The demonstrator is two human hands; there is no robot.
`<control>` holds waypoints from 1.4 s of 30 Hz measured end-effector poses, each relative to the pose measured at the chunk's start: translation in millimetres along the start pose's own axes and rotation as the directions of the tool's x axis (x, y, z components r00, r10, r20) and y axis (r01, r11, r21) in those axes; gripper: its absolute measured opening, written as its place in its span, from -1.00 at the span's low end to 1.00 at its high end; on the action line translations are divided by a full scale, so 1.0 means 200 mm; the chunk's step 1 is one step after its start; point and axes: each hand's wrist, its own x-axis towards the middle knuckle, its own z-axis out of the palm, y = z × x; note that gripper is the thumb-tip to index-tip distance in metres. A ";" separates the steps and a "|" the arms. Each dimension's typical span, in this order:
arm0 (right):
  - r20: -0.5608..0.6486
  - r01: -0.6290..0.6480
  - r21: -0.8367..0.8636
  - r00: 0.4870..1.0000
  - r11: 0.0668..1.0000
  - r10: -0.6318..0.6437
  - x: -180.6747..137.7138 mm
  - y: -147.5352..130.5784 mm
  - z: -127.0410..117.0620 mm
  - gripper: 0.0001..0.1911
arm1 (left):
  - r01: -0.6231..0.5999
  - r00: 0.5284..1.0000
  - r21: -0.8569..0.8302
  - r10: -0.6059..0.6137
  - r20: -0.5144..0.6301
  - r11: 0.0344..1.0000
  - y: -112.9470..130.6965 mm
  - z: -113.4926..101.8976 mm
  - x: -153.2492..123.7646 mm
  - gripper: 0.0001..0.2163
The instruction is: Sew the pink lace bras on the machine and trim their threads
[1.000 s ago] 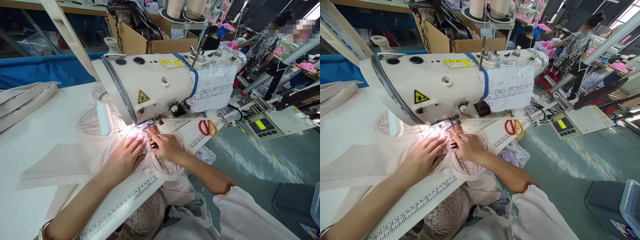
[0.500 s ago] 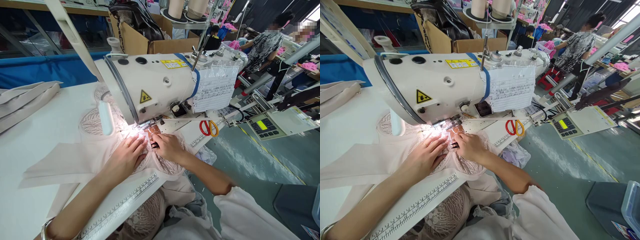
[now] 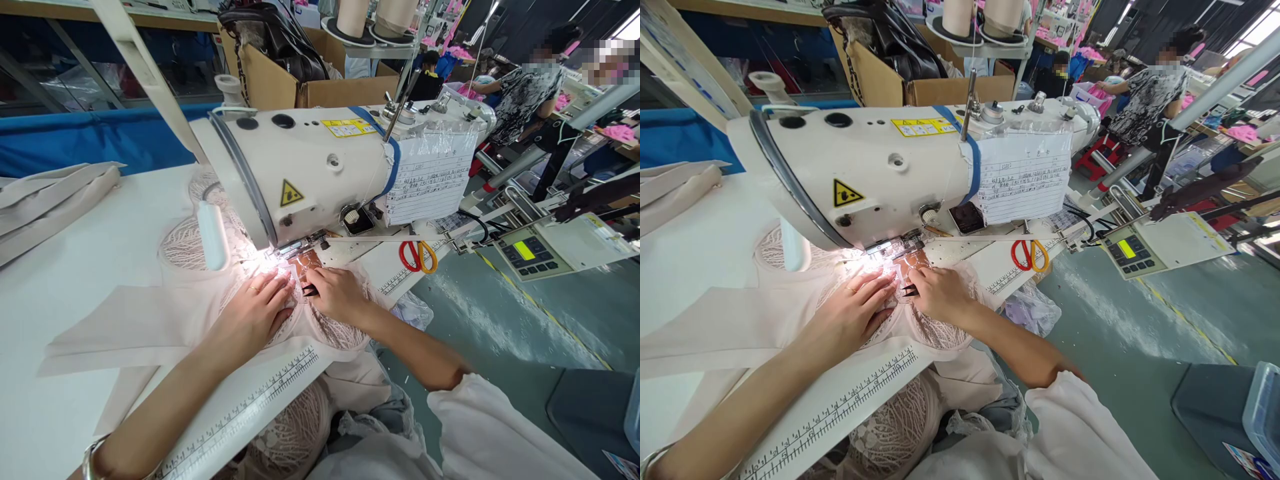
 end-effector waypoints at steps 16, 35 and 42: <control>-0.029 0.003 0.002 1.000 1.000 -0.003 0.00 0.01 0.01 -0.90 | -0.025 1.000 0.047 0.025 -0.005 0.999 0.00 0.00 0.01 -0.68; -0.027 0.045 -0.031 0.999 0.998 -0.046 0.00 0.01 -0.02 -0.88 | 0.042 0.999 0.003 -0.042 -0.003 0.999 0.02 -0.01 0.01 -0.62; 0.004 -0.002 0.004 1.000 1.000 0.002 0.10 0.10 -0.09 -0.75 | 0.042 0.999 -0.037 -0.042 -0.013 0.998 0.01 -0.05 0.02 -0.68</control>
